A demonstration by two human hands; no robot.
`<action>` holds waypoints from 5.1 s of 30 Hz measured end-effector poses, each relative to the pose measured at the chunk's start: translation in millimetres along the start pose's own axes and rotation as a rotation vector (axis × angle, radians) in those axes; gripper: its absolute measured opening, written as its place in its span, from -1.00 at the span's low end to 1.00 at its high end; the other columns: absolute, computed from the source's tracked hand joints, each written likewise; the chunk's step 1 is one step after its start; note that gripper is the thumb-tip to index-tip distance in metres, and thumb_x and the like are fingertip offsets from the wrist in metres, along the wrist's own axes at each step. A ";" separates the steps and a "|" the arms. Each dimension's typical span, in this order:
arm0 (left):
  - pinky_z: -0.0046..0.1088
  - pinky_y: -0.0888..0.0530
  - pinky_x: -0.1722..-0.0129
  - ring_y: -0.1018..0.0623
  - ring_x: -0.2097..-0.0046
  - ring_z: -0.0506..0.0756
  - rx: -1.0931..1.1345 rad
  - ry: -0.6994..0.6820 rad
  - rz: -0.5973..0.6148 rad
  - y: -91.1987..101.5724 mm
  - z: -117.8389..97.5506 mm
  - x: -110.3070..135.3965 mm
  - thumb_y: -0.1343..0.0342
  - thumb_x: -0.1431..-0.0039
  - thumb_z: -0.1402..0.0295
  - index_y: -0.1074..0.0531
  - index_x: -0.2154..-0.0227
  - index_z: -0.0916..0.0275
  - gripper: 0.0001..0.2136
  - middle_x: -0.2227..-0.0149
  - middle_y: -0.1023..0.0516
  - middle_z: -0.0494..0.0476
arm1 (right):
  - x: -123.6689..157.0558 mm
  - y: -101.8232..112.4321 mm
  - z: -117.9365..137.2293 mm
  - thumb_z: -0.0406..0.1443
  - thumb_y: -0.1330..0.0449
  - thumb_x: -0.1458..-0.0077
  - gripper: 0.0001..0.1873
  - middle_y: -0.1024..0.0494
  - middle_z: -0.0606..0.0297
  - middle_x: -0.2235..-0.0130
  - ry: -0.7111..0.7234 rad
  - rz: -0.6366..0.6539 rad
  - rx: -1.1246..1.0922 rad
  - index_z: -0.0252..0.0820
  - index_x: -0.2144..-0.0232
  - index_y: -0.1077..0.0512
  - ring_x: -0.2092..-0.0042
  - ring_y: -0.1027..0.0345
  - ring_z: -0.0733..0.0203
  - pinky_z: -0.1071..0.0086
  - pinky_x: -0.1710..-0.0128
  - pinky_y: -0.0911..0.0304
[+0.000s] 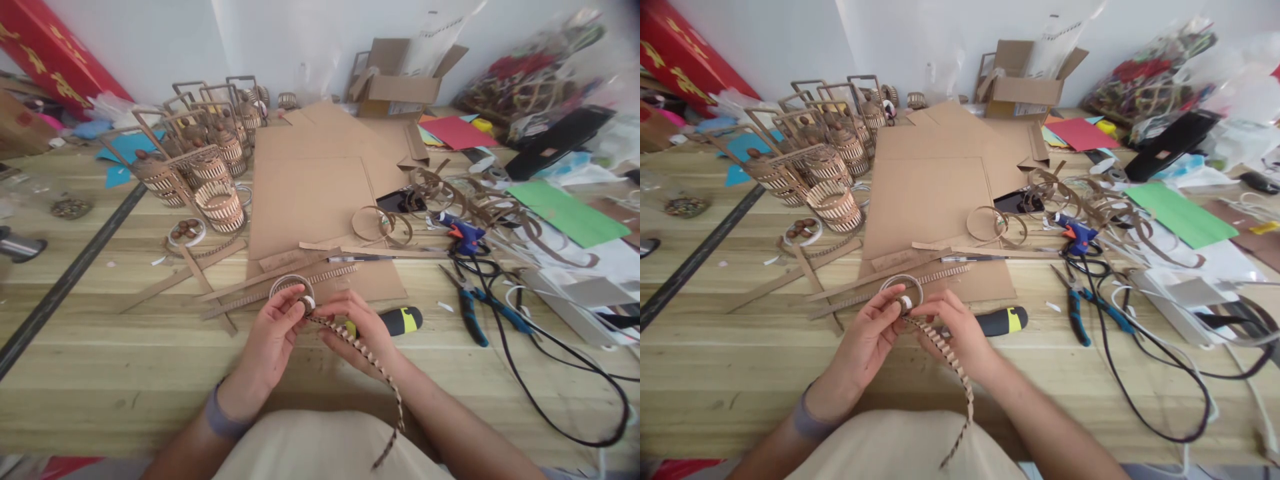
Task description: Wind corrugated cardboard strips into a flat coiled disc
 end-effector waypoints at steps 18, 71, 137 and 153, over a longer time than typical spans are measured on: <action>-0.60 -0.46 0.36 -0.55 0.40 -0.03 -0.025 0.103 0.050 6.1 -4.2 -4.0 -0.52 0.25 0.45 -0.57 0.29 0.31 -0.62 0.46 -0.61 0.03 | 9.7 -9.4 38.3 -0.38 -0.15 -0.29 -0.71 -0.62 0.24 0.22 0.377 0.043 0.202 -0.02 -0.02 -0.48 0.30 -0.42 0.15 0.25 0.30 -0.29; -0.57 -0.39 0.39 -0.46 0.45 -0.04 -0.371 -0.156 -0.057 -6.0 -14.0 9.3 -0.46 0.26 0.37 -0.51 0.57 0.26 -0.78 0.55 -0.54 -0.05 | -5.1 6.8 33.3 -0.41 -0.15 -0.21 -0.87 -0.59 0.34 0.46 0.155 -0.163 0.339 -0.16 0.32 -0.48 0.43 -0.48 0.31 0.50 0.42 -0.39; -0.52 -0.36 0.36 -0.44 0.44 -0.02 -0.247 -0.054 -0.026 -1.4 0.5 2.6 -0.51 0.33 0.35 -0.50 0.59 0.26 -0.72 0.54 -0.53 -0.04 | -5.6 4.6 0.3 -0.31 -0.15 -0.17 -0.90 -0.59 0.30 0.43 -0.126 -0.076 0.101 -0.15 0.37 -0.46 0.42 -0.48 0.26 0.46 0.44 -0.36; -0.55 -0.37 0.34 -0.46 0.42 -0.04 -0.134 0.047 -0.001 1.2 9.3 0.0 -0.56 0.38 0.31 -0.53 0.55 0.30 -0.66 0.54 -0.54 -0.03 | 0.0 -0.7 -6.2 -0.26 -0.21 -0.21 -0.92 -0.55 0.31 0.40 -0.092 -0.063 0.115 -0.13 0.31 -0.47 0.37 -0.45 0.24 0.40 0.35 -0.38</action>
Point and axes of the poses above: each hand's wrist, its own x-axis away from the middle knuckle, its own y-axis out of the back of the hand, z = x × y, the point moved 7 cm from there along -x, towards the middle knuckle
